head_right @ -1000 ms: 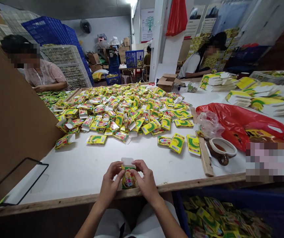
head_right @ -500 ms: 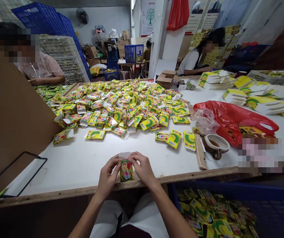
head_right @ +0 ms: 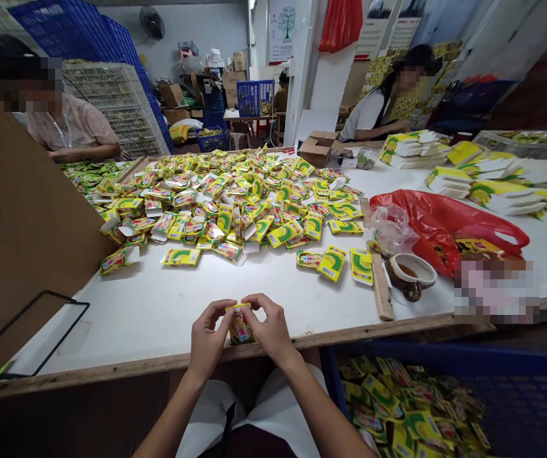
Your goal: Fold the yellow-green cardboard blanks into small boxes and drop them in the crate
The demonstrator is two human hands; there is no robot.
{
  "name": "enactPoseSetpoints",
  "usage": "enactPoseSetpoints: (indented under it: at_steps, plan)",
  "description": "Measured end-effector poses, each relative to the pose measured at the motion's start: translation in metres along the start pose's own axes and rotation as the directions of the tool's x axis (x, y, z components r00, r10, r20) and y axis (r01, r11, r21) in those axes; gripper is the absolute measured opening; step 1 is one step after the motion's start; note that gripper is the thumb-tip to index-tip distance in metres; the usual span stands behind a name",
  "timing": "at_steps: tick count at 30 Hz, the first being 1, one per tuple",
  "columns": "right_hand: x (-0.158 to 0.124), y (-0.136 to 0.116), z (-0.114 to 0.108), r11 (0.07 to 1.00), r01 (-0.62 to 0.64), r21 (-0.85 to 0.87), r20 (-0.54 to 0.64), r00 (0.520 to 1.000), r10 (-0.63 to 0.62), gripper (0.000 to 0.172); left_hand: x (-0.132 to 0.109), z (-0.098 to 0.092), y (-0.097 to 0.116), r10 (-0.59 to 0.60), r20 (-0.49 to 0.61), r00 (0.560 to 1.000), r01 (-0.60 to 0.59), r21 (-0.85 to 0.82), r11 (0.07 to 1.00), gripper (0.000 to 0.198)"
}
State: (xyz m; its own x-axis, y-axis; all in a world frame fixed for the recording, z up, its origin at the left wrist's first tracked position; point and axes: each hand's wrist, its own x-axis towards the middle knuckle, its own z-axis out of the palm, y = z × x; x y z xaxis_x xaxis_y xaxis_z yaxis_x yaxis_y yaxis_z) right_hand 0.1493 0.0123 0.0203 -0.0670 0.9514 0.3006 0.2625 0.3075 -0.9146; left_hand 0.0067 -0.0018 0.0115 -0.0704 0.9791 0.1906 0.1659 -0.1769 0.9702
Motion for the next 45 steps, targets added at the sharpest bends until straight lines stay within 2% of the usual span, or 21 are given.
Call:
enactPoseSetpoints:
  at_steps: [7, 13, 19, 21, 24, 25, 27, 29, 30, 33, 35, 37, 39, 42, 45]
  plan:
    - [0.006, -0.002, 0.002, 0.999, -0.054, 0.006, 0.006, 0.999, 0.054, 0.013, 0.005, -0.001, -0.003, -0.039, -0.007, 0.999, 0.039, -0.033, 0.999, 0.017]
    - [-0.007, 0.007, 0.001, 0.987, -0.068, 0.144, 0.028, 0.998, 0.065, 0.01, -0.001, -0.006, -0.008, 0.062, 0.019, 0.998, -0.062, -0.013, 0.998, 0.014]
    - [-0.01, 0.009, 0.008, 0.988, -0.056, 0.146, 0.007, 0.998, 0.056, 0.008, -0.003, -0.012, -0.01, 0.166, 0.087, 0.982, -0.171, 0.057, 0.984, 0.015]
    - [-0.011, 0.0, -0.009, 0.997, -0.036, 0.062, -0.057, 0.998, 0.039, 0.01, -0.005, -0.016, -0.012, 0.158, 0.112, 0.981, -0.165, 0.055, 0.985, 0.026]
    - [-0.017, -0.015, -0.067, 0.964, -0.097, -0.248, -0.198, 0.979, 0.048, 0.016, -0.007, -0.021, -0.016, 0.033, 0.051, 0.998, -0.032, -0.029, 0.999, 0.04]
    - [-0.018, -0.016, -0.09, 0.91, -0.143, -0.388, -0.222, 0.973, 0.058, 0.017, -0.006, -0.022, -0.018, -0.02, 0.021, 1.0, 0.021, -0.053, 0.998, 0.038]
    - [-0.019, -0.011, -0.133, 0.747, -0.189, -0.638, -0.223, 0.973, 0.057, 0.019, -0.003, -0.021, -0.021, -0.095, -0.006, 0.995, 0.094, -0.06, 0.994, 0.03]
    - [-0.014, 0.006, -0.158, 0.642, -0.202, -0.739, -0.202, 0.977, 0.074, 0.021, 0.0, -0.017, -0.022, -0.117, 0.019, 0.993, 0.118, -0.008, 0.993, 0.027]
    - [-0.009, 0.019, -0.161, 0.626, -0.213, -0.751, -0.205, 0.975, 0.085, 0.023, 0.002, -0.016, -0.021, -0.118, 0.041, 0.992, 0.116, 0.03, 0.993, 0.027]
    - [0.019, 0.057, -0.146, 0.628, -0.297, -0.72, -0.297, 0.949, 0.108, 0.036, 0.002, -0.012, -0.018, -0.117, 0.097, 0.988, 0.103, 0.14, 0.985, 0.026]
    - [0.042, 0.075, -0.129, 0.649, -0.374, -0.663, -0.406, 0.908, 0.109, 0.049, 0.0, -0.013, -0.017, -0.125, 0.111, 0.986, 0.104, 0.181, 0.978, 0.026]
    - [0.059, 0.084, -0.119, 0.722, -0.422, -0.548, -0.499, 0.858, 0.123, 0.056, -0.003, -0.016, -0.017, -0.129, 0.101, 0.986, 0.108, 0.195, 0.975, 0.026]
    - [0.067, 0.085, -0.117, 0.798, -0.427, -0.425, -0.537, 0.829, 0.158, 0.05, -0.005, -0.018, -0.017, -0.132, 0.08, 0.988, 0.115, 0.195, 0.974, 0.026]
    - [0.057, 0.076, -0.109, 0.866, -0.395, -0.307, -0.492, 0.845, 0.211, 0.035, -0.004, -0.017, -0.02, -0.129, 0.056, 0.99, 0.117, 0.17, 0.978, 0.025]
    - [0.027, 0.062, -0.073, 0.925, -0.331, -0.187, -0.366, 0.897, 0.247, 0.031, 0.0, -0.012, -0.021, -0.112, 0.059, 0.992, 0.108, 0.071, 0.992, 0.029]
